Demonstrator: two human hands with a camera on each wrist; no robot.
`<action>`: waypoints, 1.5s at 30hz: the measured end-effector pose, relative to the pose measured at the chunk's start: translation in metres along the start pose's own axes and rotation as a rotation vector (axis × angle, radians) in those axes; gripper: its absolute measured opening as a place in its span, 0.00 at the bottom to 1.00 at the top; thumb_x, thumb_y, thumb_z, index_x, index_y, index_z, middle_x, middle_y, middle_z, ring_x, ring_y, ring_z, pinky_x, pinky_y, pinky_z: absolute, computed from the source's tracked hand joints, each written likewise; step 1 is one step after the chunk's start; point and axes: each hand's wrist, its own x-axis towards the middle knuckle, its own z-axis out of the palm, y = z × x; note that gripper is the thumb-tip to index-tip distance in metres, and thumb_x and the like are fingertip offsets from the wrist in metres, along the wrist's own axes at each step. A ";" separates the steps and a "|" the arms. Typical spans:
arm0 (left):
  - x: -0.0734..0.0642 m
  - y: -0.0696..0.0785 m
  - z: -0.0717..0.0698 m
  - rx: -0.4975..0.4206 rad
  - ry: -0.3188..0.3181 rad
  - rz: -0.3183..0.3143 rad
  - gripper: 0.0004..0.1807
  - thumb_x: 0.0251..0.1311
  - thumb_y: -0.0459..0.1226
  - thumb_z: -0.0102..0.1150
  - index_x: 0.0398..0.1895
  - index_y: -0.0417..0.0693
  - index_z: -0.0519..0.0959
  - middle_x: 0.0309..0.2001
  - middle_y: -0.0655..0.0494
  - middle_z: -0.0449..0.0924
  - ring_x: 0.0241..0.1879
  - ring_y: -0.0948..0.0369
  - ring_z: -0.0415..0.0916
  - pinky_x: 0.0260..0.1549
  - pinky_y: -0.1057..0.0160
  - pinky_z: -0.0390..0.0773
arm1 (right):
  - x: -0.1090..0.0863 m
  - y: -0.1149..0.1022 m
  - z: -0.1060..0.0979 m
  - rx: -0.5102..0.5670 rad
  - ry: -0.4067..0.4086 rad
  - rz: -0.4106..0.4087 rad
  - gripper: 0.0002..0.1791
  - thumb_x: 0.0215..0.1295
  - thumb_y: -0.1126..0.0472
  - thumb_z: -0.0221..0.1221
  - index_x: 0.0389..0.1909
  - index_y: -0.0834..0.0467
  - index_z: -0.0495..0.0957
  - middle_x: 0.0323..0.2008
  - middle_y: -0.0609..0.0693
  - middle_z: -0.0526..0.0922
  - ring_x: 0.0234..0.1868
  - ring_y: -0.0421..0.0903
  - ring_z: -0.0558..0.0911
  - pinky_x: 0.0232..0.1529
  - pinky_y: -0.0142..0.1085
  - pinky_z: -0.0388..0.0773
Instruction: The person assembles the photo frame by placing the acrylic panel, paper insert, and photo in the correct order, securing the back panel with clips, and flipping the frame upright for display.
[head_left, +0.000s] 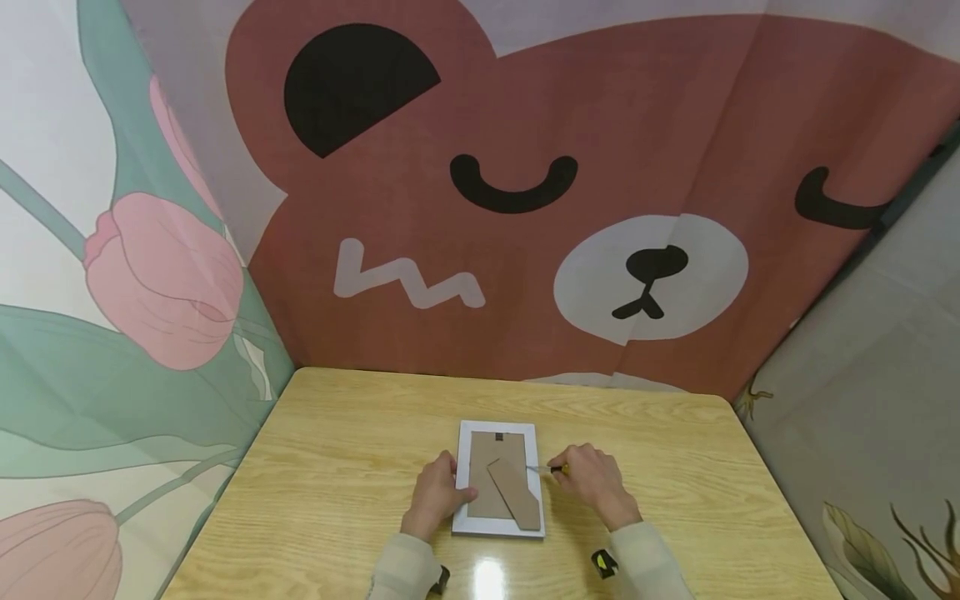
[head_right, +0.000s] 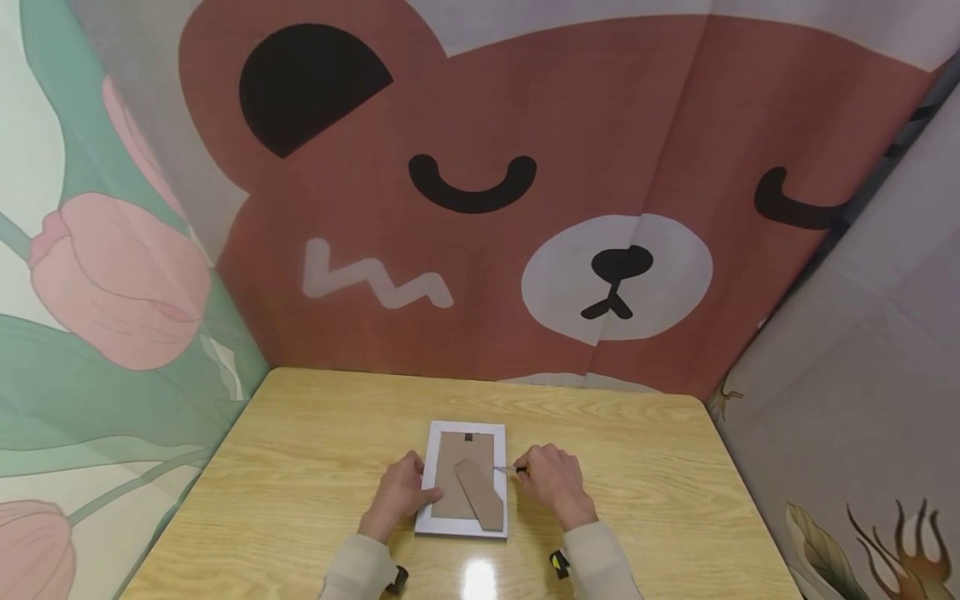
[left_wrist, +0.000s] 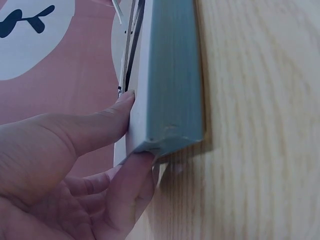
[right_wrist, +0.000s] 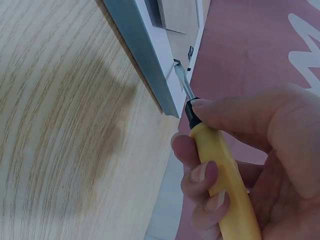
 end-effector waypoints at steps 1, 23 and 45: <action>0.000 0.000 0.000 -0.001 0.000 -0.001 0.24 0.48 0.37 0.81 0.40 0.39 0.74 0.28 0.52 0.75 0.28 0.57 0.70 0.27 0.62 0.70 | 0.000 0.000 0.000 0.001 0.000 0.000 0.09 0.59 0.62 0.70 0.40 0.49 0.92 0.42 0.52 0.92 0.16 0.39 0.59 0.17 0.32 0.56; -0.002 0.003 -0.002 -0.002 0.017 0.017 0.24 0.46 0.36 0.82 0.38 0.39 0.74 0.29 0.52 0.77 0.29 0.58 0.72 0.29 0.60 0.72 | 0.007 -0.008 -0.010 -0.078 -0.002 -0.130 0.10 0.57 0.68 0.67 0.27 0.49 0.90 0.24 0.42 0.85 0.20 0.39 0.63 0.19 0.32 0.58; 0.000 0.000 -0.001 -0.005 0.008 0.023 0.24 0.47 0.36 0.82 0.38 0.39 0.74 0.30 0.50 0.79 0.31 0.58 0.72 0.30 0.61 0.73 | 0.022 -0.020 -0.020 -0.226 -0.107 -0.181 0.25 0.54 0.75 0.58 0.10 0.47 0.63 0.15 0.41 0.52 0.20 0.39 0.55 0.21 0.34 0.52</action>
